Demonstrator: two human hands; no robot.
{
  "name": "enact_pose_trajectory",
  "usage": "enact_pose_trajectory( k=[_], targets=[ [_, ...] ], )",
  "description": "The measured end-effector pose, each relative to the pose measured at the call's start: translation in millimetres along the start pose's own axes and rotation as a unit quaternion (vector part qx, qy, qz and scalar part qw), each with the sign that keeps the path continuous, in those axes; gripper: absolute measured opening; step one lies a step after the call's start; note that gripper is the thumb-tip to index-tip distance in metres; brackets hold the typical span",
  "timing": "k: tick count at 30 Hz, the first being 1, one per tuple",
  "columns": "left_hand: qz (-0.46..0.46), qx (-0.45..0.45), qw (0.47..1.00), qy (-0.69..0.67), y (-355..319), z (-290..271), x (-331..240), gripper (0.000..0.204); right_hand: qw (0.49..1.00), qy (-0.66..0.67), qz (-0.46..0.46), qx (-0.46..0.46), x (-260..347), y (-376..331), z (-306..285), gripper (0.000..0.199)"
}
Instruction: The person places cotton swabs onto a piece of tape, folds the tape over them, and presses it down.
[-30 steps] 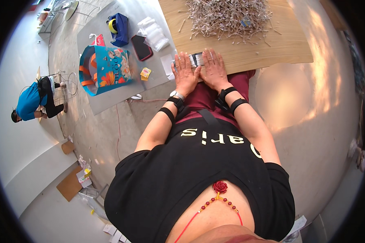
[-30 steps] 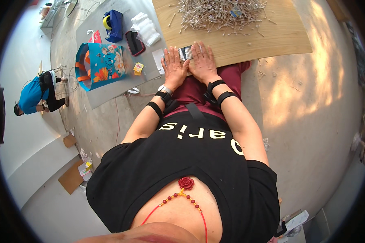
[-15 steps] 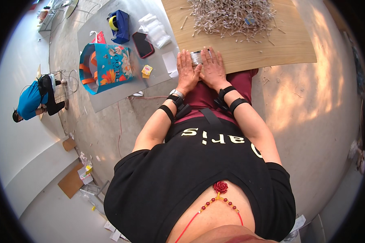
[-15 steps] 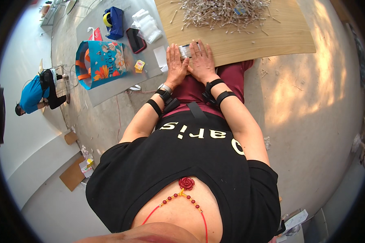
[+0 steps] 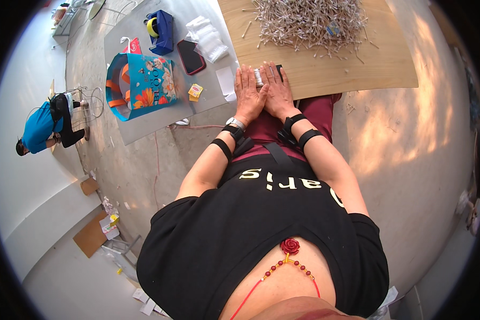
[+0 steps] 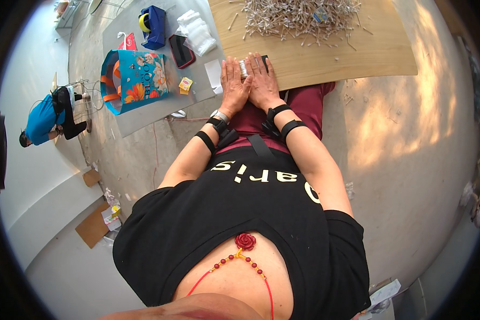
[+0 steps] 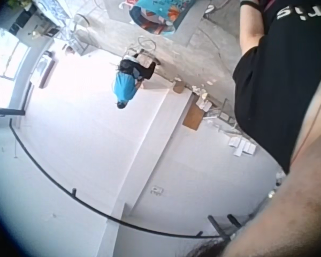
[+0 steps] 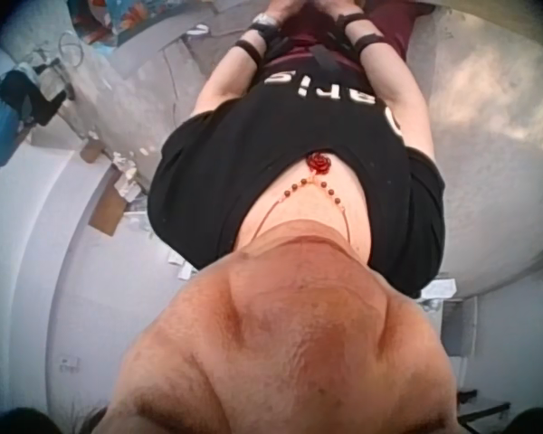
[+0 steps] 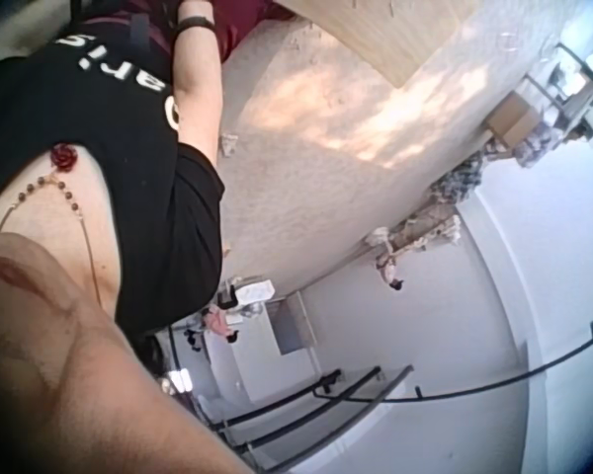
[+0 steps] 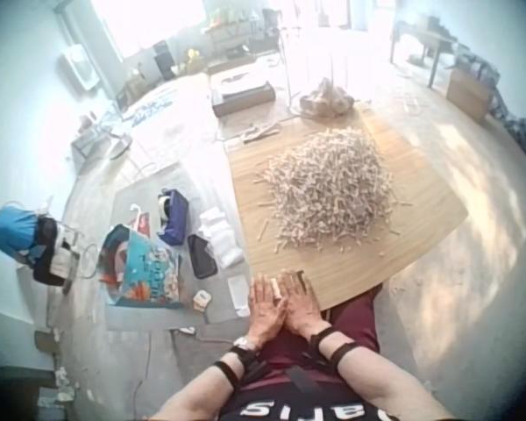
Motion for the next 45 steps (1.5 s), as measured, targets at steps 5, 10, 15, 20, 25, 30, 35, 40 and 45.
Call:
enact_pose_trajectory(
  k=[5,10,15,20,25,30,35,40,45],
  targets=[
    [-0.051,-0.013,0.993,0.102,-1,-6,-5,0.082,0.999,0.033,-0.001,-0.003,-3,1,2,0.079],
    [-0.011,-0.032,0.997,-0.072,0,-11,4,0.077,0.999,0.049,-0.001,0.001,-2,2,3,0.085],
    [0.009,-0.052,0.99,-0.131,0,-9,6,0.076,0.999,0.027,-0.006,-0.016,0,2,3,0.086],
    [0.011,-0.05,0.991,-0.12,1,-9,4,0.077,0.999,0.042,-0.013,-0.027,1,2,2,0.085],
    [0.013,-0.057,0.992,-0.116,1,-11,2,0.077,0.995,0.087,-0.025,-0.052,6,3,6,0.08],
    [0.009,-0.058,0.99,-0.132,0,-13,1,0.078,0.995,0.083,-0.042,-0.031,20,4,8,0.074],
    [0.011,-0.06,0.99,-0.131,0,-13,0,0.078,0.99,0.118,-0.058,-0.047,19,5,4,0.078],
    [0.003,-0.051,0.991,-0.126,0,-12,3,0.077,0.995,0.097,0.008,-0.006,-9,3,1,0.092],
    [-0.003,-0.047,0.992,-0.12,1,-12,3,0.077,1.0,0.029,0.004,0.008,-25,1,-1,0.106]
  ],
)
Point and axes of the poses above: each hand's wrist, its own y-axis towards the middle knuckle, its own z-axis out of the palm, x = y × z, the point moved 8 cm from there along y, towards the middle knuckle, and after that the axes turned 4 degrees about x, right-handed, at the moved point
